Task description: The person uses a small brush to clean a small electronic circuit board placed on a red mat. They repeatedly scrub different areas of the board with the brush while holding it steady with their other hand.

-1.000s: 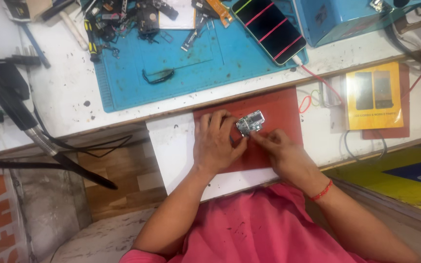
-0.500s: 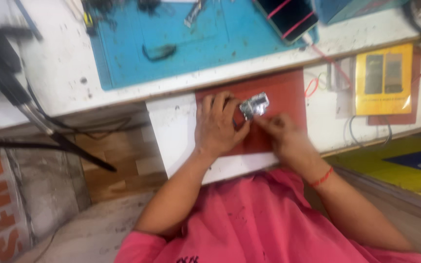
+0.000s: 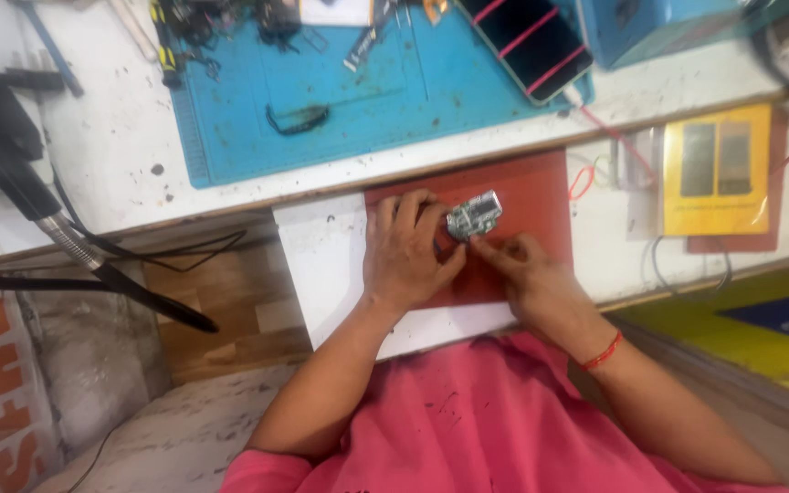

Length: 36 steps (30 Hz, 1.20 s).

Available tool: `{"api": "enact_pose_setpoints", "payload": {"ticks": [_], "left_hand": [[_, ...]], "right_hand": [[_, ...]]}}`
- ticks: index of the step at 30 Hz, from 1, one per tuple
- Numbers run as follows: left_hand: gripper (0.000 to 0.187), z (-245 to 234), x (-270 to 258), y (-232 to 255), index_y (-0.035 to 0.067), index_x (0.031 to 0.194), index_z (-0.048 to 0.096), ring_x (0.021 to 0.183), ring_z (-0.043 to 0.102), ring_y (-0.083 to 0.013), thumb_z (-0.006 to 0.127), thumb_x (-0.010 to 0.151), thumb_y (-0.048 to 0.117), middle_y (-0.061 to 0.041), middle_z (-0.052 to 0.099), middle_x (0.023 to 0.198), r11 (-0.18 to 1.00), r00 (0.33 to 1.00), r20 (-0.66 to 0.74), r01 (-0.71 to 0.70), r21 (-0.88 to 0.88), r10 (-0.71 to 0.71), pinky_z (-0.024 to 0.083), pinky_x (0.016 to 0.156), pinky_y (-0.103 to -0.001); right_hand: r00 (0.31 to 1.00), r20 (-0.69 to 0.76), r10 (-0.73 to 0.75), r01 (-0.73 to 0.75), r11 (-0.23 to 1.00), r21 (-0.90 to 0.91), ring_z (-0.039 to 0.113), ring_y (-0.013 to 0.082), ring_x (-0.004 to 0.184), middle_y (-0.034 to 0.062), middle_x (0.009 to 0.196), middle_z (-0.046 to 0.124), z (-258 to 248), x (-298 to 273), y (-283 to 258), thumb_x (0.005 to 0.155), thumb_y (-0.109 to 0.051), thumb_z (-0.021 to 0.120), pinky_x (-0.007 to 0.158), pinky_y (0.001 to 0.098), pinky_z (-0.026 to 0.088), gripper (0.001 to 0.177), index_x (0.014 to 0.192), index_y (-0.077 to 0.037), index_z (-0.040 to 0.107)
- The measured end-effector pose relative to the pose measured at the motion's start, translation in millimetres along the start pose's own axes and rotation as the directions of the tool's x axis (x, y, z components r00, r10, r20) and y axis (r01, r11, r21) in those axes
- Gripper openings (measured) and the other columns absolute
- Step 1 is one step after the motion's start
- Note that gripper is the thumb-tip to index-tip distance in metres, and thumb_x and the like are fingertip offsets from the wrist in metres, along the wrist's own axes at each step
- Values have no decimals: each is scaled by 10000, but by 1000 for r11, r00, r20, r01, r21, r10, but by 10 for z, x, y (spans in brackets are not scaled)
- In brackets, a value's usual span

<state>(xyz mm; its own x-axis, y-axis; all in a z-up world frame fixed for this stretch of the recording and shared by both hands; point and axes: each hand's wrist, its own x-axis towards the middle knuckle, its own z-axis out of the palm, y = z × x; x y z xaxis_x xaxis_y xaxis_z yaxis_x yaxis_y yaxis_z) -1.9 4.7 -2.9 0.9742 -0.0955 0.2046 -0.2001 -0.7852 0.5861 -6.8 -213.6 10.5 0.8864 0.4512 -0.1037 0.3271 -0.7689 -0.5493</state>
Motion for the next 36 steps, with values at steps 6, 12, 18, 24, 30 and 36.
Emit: {"api": "enact_pose_setpoints", "payload": {"ticks": [6, 12, 18, 24, 30, 36], "left_hand": [[484, 6, 15, 14, 112, 1134, 685, 1145, 531, -293, 836, 733, 337, -49, 590, 1227, 1000, 1000, -10, 11, -18, -11, 434, 956, -453], [484, -4, 7, 12, 105, 1132, 682, 1138, 531, -298, 839, 744, 350, -53, 592, 1230, 1000, 1000, 10, 21, -19, -21, 433, 942, -454], [458, -3, 27, 21, 118, 1116, 689, 1126, 535, -290, 836, 748, 346, -38, 597, 1219, 999, 999, 15, 40, -22, -40, 434, 931, -455], [458, 1, 4, 9, 121, 1118, 693, 1128, 530, -285, 845, 748, 343, -36, 598, 1224, 999, 999, 21, 33, -22, -32, 434, 928, -452], [477, -11, 8, 18, 111, 1119, 687, 1143, 535, -285, 846, 733, 344, -45, 598, 1220, 1000, 1000, -3, 25, -18, -25, 435, 939, -455], [460, -11, 7, 3, 111, 1115, 691, 1139, 537, -287, 849, 751, 344, -46, 596, 1219, 999, 1000, -16, 24, -25, -24, 436, 937, -453]], "right_hand": [[999, -44, 12, -13, 1000, -14, 663, 362, 838, 166, 1056, 609, -42, 92, -45, 867, 37, 542, 719, 456, 548, 605, 1428, -177, 620], [994, -24, 108, -109, 993, -53, 673, 367, 821, 147, 1073, 624, -54, 142, -7, 910, 21, 535, 695, 464, 547, 576, 1446, -180, 603], [993, -85, 79, -80, 997, -14, 674, 388, 853, 154, 1085, 623, -63, 100, 20, 894, 39, 539, 718, 473, 551, 568, 1416, -171, 622], [995, -74, 69, -70, 997, -12, 667, 383, 835, 174, 1065, 603, -23, 82, 21, 872, 44, 533, 721, 473, 553, 595, 1418, -173, 623], [998, 1, 61, -61, 998, -25, 677, 361, 817, 156, 1047, 627, -47, 66, -37, 899, 18, 542, 699, 464, 558, 569, 1423, -192, 617], [1000, -21, 0, 1, 999, 53, 678, 372, 901, 177, 1107, 628, -68, -2, 18, 866, 22, 544, 767, 457, 560, 561, 1391, -154, 632]]}}
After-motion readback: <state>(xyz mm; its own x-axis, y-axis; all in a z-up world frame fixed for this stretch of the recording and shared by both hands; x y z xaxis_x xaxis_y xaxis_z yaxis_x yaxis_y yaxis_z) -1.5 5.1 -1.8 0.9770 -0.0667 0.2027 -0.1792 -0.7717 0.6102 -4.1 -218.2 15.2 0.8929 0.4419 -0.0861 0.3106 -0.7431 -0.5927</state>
